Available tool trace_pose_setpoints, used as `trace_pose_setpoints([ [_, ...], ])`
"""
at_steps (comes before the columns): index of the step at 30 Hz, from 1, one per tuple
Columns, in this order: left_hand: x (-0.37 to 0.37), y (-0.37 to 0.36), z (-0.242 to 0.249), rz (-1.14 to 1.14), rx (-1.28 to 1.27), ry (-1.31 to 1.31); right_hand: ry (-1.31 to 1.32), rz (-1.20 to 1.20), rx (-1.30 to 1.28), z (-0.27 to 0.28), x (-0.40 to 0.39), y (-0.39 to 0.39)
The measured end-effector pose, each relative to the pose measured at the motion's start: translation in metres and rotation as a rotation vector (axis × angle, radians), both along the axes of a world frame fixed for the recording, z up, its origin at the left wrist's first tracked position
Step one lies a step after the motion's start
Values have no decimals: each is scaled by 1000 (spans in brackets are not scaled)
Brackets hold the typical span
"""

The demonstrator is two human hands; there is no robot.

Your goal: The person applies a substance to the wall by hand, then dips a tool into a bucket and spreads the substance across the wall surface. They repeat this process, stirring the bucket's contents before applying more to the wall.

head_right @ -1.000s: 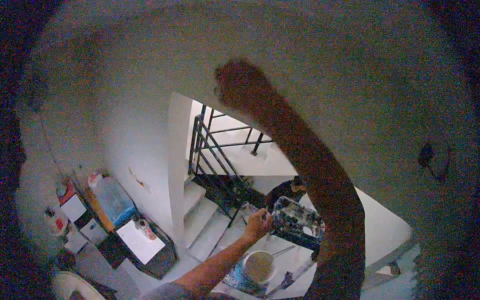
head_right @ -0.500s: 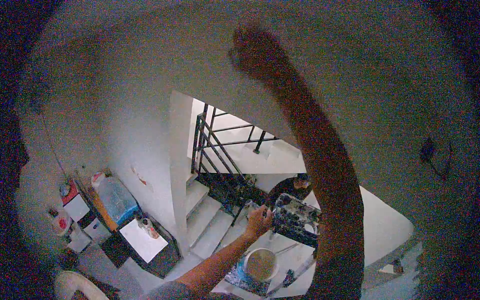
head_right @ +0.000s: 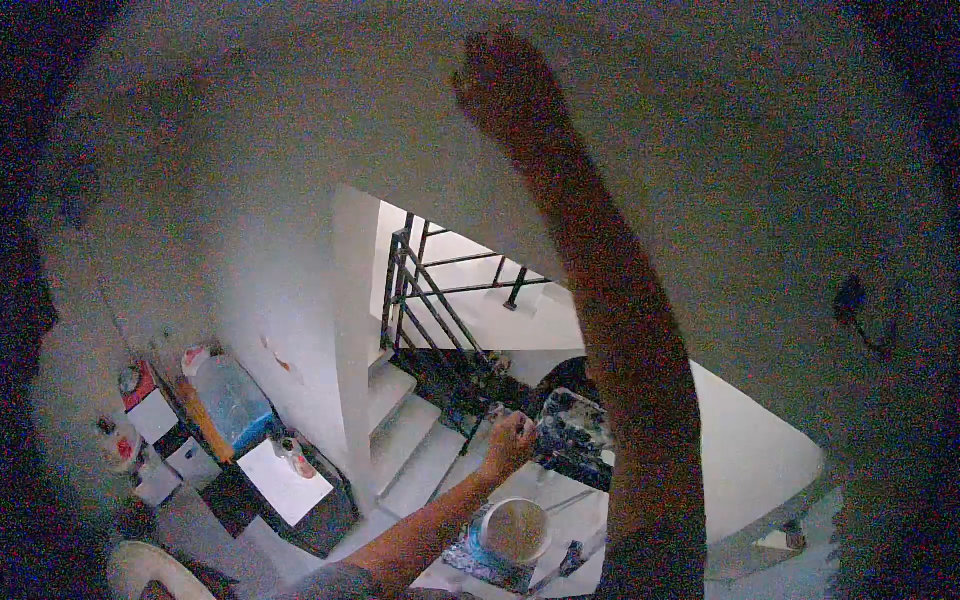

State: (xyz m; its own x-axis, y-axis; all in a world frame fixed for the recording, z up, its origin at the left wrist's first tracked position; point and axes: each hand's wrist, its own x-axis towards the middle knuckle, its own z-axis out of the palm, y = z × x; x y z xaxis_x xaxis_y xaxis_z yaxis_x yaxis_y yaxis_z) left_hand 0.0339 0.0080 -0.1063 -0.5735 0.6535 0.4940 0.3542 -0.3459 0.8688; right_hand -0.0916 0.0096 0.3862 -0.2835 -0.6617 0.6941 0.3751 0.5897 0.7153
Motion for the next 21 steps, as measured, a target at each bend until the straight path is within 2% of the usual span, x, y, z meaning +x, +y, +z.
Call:
trace_pose_setpoints([
  [2,3,4,-3,29,-26,26,-259,-590,29,-39,1,-25],
  [4,0,4,0,66,-41,49,-499,-414,-531,-76,11,-51],
  [8,0,-13,18,95,-17,100,-683,-356,-588,-74,15,-76],
  [10,5,-11,11,94,-7,105,-359,-81,-372,-52,12,-67],
  [11,3,2,-2,115,-2,184,-360,-73,-381,-38,2,-56],
  [13,7,3,-8,136,-5,270,-103,96,-160,-18,-6,-41],
  [14,8,-2,-2,132,2,254,-102,96,-168,-22,-8,-36],
  [16,7,-3,-1,125,-4,237,-160,-97,-479,-35,-7,-35],
  [18,3,1,-7,394,213,708,-394,-208,-582,-84,5,-45],
  [19,3,2,-6,398,209,702,-497,-247,-652,-108,8,-49],
  [21,4,3,-2,40,7,70,-603,-249,-709,-157,12,-44],
])
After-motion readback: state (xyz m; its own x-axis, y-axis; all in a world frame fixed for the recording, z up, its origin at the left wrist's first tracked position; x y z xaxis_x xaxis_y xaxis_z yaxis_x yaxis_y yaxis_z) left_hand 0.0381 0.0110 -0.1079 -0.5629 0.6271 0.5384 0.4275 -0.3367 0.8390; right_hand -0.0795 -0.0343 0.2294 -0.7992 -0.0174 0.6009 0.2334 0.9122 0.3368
